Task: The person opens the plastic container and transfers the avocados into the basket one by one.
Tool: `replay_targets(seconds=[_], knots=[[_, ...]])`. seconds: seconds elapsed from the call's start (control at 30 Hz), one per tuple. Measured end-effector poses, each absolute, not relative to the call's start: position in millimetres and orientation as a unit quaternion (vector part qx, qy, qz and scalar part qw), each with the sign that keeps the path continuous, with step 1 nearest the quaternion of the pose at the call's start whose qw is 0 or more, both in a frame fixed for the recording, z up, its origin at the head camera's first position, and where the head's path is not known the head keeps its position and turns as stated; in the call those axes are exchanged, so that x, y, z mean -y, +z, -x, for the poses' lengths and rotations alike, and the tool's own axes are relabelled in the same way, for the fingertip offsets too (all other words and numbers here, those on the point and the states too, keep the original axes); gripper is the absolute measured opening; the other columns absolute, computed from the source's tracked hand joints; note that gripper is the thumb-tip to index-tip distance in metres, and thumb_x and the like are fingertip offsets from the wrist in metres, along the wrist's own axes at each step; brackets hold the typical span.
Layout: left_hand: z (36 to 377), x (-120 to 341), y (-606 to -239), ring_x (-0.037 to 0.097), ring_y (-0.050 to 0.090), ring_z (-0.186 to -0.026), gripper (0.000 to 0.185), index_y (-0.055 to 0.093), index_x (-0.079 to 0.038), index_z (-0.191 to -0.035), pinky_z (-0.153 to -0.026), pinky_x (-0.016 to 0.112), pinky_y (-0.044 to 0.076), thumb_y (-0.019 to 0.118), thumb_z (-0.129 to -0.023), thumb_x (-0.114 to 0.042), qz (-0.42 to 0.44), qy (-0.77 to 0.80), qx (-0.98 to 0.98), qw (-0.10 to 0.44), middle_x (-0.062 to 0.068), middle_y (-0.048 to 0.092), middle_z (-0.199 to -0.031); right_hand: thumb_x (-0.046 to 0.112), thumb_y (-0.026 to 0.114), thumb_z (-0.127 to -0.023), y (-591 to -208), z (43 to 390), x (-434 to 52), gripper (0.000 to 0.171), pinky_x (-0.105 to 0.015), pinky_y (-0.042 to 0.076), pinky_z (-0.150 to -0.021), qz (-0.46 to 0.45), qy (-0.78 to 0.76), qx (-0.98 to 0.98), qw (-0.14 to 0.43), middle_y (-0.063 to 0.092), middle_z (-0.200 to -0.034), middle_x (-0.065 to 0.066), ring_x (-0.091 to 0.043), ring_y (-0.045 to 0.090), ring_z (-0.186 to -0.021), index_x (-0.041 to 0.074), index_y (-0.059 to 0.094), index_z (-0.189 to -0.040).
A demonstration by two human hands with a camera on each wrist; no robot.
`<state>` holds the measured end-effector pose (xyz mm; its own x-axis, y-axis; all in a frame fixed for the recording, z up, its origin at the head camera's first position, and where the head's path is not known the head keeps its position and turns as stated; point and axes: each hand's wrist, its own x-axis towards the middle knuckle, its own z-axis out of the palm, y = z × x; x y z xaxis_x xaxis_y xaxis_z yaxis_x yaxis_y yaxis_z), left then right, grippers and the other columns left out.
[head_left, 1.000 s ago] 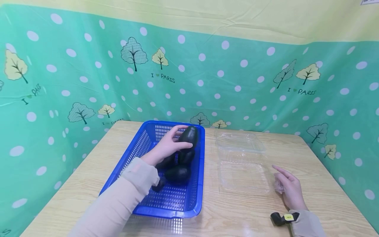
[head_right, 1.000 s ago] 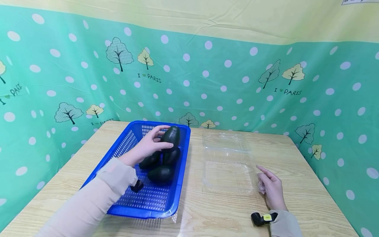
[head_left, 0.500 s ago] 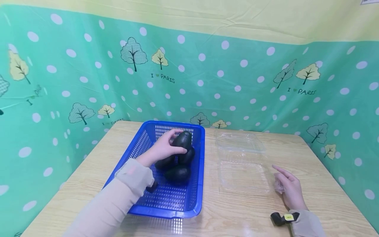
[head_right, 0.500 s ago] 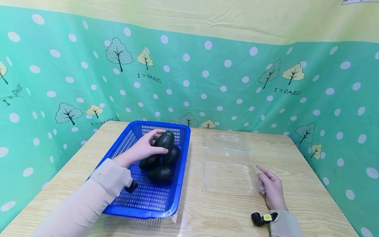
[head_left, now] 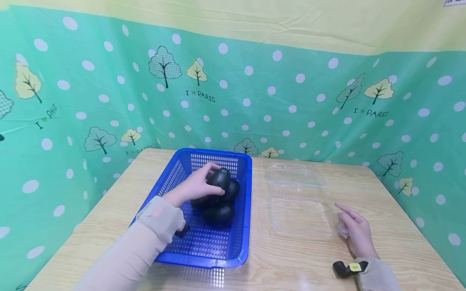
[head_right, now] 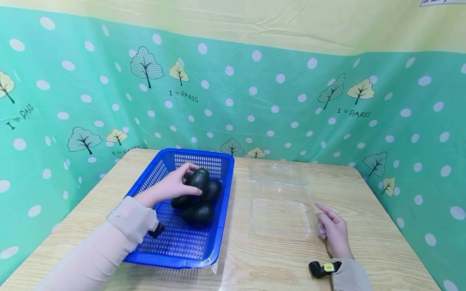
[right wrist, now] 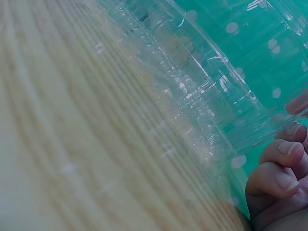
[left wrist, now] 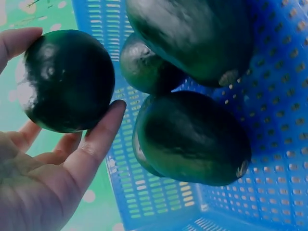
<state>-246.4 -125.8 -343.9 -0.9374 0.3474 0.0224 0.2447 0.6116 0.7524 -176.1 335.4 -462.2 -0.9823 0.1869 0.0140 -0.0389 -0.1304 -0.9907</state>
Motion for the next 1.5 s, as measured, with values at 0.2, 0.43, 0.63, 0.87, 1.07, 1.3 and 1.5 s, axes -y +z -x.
replay_targets(seconds=[0.2,0.43,0.63,0.87,1.07,1.3,1.5], knots=[[246,130,-347,0.030,0.063,-0.108,0.071,0.047,-0.011,-0.133,-0.090,0.047,0.053,0.082,-0.073,-0.027,-0.180,0.381,-0.905,0.068,0.017,0.062,-0.125,0.005,0.053,-0.099,-463,176,-336,0.035,-0.020,0.033,-0.043,0.058,0.748,0.657,0.073,0.046,-0.056,0.011,-0.001,0.042,-0.047,0.033,0.071,-0.110],[242,133,-345,0.033,0.059,-0.114,0.073,0.049,-0.019,-0.135,-0.087,0.049,0.052,0.083,-0.072,-0.030,-0.192,0.343,-0.916,0.081,0.017,0.060,-0.127,0.007,0.055,-0.099,-464,176,-336,0.033,-0.019,0.033,-0.043,0.060,0.750,0.655,0.075,0.047,-0.057,0.011,-0.001,0.043,-0.047,0.032,0.071,-0.111],[242,136,-345,0.030,0.059,-0.109,0.070,0.051,-0.024,-0.135,-0.083,0.045,0.052,0.082,-0.072,-0.032,-0.201,0.308,-0.927,0.077,0.014,0.062,-0.121,0.008,0.055,-0.099,-464,176,-336,0.032,-0.020,0.033,-0.043,0.059,0.749,0.656,0.074,0.047,-0.057,0.011,-0.001,0.043,-0.047,0.032,0.071,-0.112],[244,138,-347,0.029,0.057,-0.104,0.068,0.055,-0.023,-0.134,-0.083,0.044,0.050,0.083,-0.072,-0.031,-0.204,0.270,-0.938,0.073,0.014,0.063,-0.117,0.008,0.054,-0.100,-463,177,-336,0.032,-0.020,0.033,-0.043,0.057,0.743,0.663,0.075,0.046,-0.057,0.012,-0.001,0.042,-0.047,0.033,0.070,-0.111],[243,137,-351,0.026,0.058,-0.103,0.068,0.059,-0.019,-0.133,-0.085,0.044,0.050,0.083,-0.070,-0.028,-0.219,0.244,-0.941,0.078,0.012,0.064,-0.116,0.005,0.054,-0.099,-463,176,-336,0.034,-0.027,0.023,-0.044,0.052,0.751,0.654,0.078,0.046,-0.056,0.012,-0.001,0.042,-0.047,0.033,0.071,-0.109],[242,134,-355,0.024,0.058,-0.101,0.068,0.061,-0.016,-0.132,-0.084,0.042,0.051,0.084,-0.069,-0.026,-0.216,0.227,-0.946,0.084,0.011,0.062,-0.111,0.005,0.054,-0.099,-464,177,-336,0.034,-0.029,0.021,-0.046,0.057,0.753,0.650,0.078,0.046,-0.057,0.011,-0.001,0.041,-0.047,0.033,0.072,-0.108],[241,131,-357,0.024,0.059,-0.101,0.066,0.062,-0.013,-0.131,-0.087,0.043,0.051,0.084,-0.069,-0.023,-0.220,0.211,-0.949,0.083,0.011,0.065,-0.113,0.006,0.054,-0.099,-464,177,-337,0.034,-0.025,0.025,-0.043,0.055,0.752,0.652,0.074,0.046,-0.057,0.012,-0.001,0.042,-0.047,0.033,0.071,-0.109]])
